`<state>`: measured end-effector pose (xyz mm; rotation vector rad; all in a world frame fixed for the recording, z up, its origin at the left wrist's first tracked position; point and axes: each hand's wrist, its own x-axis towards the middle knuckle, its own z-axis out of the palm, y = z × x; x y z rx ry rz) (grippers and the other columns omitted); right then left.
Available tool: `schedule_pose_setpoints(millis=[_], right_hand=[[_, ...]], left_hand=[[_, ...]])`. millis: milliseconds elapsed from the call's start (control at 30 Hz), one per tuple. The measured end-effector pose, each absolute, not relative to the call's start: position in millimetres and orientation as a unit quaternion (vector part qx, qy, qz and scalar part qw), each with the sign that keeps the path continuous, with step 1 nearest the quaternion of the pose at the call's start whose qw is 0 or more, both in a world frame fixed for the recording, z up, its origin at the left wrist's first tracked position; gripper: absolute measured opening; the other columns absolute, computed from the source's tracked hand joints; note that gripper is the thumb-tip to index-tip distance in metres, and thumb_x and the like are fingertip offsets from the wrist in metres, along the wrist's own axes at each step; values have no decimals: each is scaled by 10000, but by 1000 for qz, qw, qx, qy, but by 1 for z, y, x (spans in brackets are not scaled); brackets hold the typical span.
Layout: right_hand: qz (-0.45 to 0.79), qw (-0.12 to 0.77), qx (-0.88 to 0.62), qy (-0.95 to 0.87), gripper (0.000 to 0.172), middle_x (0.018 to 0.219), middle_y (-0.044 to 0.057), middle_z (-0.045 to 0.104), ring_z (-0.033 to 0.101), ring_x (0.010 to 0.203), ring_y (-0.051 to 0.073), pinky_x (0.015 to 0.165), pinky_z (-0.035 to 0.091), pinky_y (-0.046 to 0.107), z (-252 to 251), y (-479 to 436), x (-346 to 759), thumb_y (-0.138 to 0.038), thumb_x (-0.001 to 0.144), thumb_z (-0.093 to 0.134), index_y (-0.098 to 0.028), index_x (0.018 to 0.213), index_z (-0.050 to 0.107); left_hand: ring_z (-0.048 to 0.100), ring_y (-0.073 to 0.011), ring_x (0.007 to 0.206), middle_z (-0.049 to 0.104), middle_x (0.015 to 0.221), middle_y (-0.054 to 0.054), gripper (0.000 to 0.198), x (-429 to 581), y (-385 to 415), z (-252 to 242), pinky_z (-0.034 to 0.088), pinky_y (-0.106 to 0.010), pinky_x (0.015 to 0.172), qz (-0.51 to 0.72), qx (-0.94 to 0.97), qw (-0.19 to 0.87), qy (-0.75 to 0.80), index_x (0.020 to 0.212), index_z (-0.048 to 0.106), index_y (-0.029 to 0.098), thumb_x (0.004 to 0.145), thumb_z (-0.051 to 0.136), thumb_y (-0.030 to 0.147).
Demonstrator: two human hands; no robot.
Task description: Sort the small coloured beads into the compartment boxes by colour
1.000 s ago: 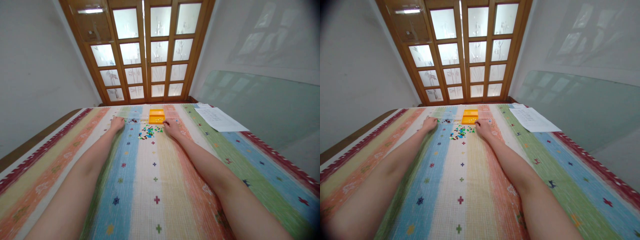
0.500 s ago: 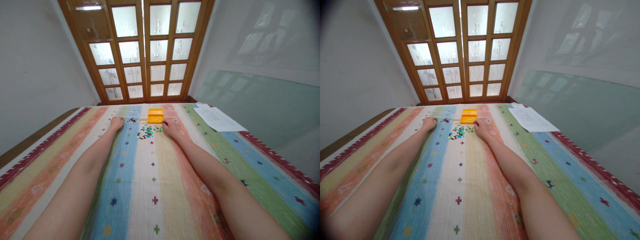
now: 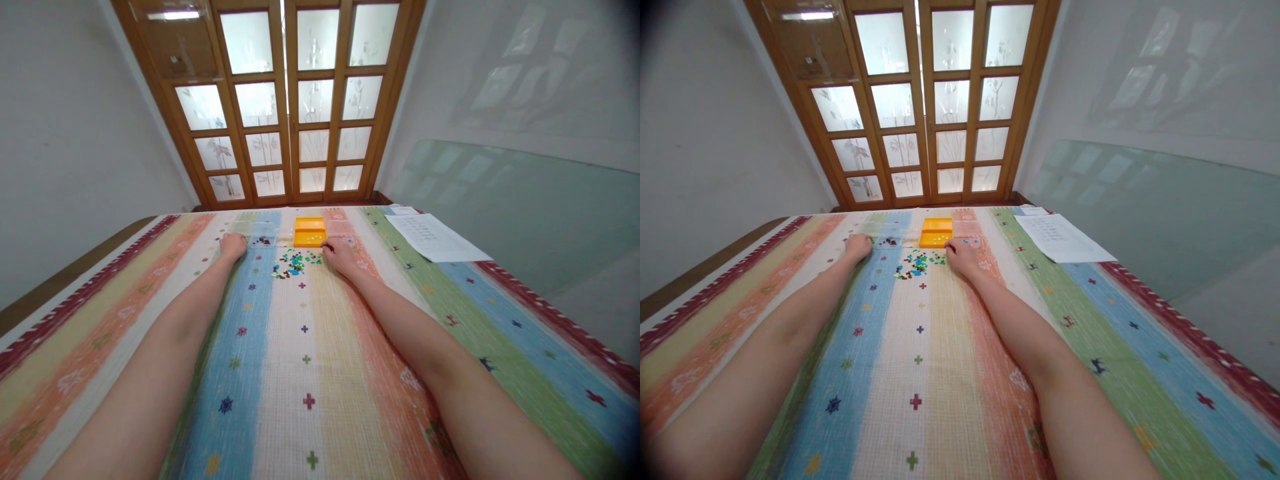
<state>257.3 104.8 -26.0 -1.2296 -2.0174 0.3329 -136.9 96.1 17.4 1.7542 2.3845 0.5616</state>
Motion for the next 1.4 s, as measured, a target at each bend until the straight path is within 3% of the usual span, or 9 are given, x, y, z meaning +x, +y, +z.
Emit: schedule_pose_setpoints(millis=[133, 233, 500, 600, 700, 1000, 1233, 1400], right_hand=[[128, 365, -484, -785, 260, 1083, 84, 806, 706, 1001, 244, 924, 521, 343, -26, 105, 258, -160, 956, 556, -190, 1066, 789], [129, 361, -487, -785, 258, 1090, 87, 806, 708, 1001, 245, 919, 523, 340, -24, 103, 258, -167, 958, 562, -189, 1077, 790], [131, 358, -491, -783, 262, 1089, 83, 807, 708, 994, 243, 919, 523, 340, -23, 102, 257, -171, 964, 560, -194, 1078, 795], [132, 356, -491, -784, 260, 1084, 80, 807, 709, 999, 241, 914, 522, 333, -23, 102, 257, -169, 963, 563, -199, 1070, 798], [131, 355, -491, -785, 257, 1088, 74, 809, 708, 1000, 238, 920, 520, 328, -23, 102, 257, -158, 955, 568, -202, 1060, 799], [124, 350, -488, -790, 269, 1091, 72, 807, 705, 1002, 235, 911, 523, 328, -24, 104, 256, -158, 954, 558, -204, 1072, 796], [120, 350, -485, -792, 271, 1101, 78, 806, 703, 1006, 239, 927, 532, 342, -23, 102, 256, -162, 954, 553, -202, 1065, 797], [118, 339, -486, -797, 279, 1098, 82, 805, 704, 1005, 242, 916, 532, 339, -23, 102, 256, -163, 956, 553, -197, 1081, 799]], left_hand=[[448, -308, 1185, 750, 1081, -176, 386, -136, 103, 10, 258, -479, 1081, 213, 570, 49, 792, 1101, 768, 51, 1004, 567, 366], [429, -312, 1199, 733, 1099, -184, 331, -137, 106, 3, 276, -496, 1081, 218, 572, 44, 790, 1120, 747, 25, 1009, 546, 263], [473, -307, 1254, 719, 1312, -134, 402, -144, 109, -8, 311, -493, 1121, 253, 575, 8, 778, 1338, 726, 117, 1015, 514, 227], [504, -335, 1312, 691, 1425, -122, 477, -138, 110, -9, 358, -470, 1140, 275, 589, -21, 759, 1370, 731, 150, 1011, 420, 189], [528, -301, 1337, 687, 1457, -77, 523, -127, 108, -9, 375, -423, 1179, 278, 630, -29, 724, 1366, 740, 190, 998, 370, 156], [587, -279, 1320, 741, 1349, -56, 448, -92, 80, -6, 387, -463, 1209, 295, 714, -5, 635, 1235, 786, 261, 924, 487, 138], [671, -253, 1067, 772, 1053, -53, 245, -80, 67, -5, 498, -399, 1037, 235, 815, 63, 525, 957, 805, 247, 882, 576, 206], [689, -250, 1040, 785, 1019, -42, 190, -83, 62, -2, 501, -385, 1024, 208, 836, 89, 500, 930, 802, 249, 846, 637, 209]])
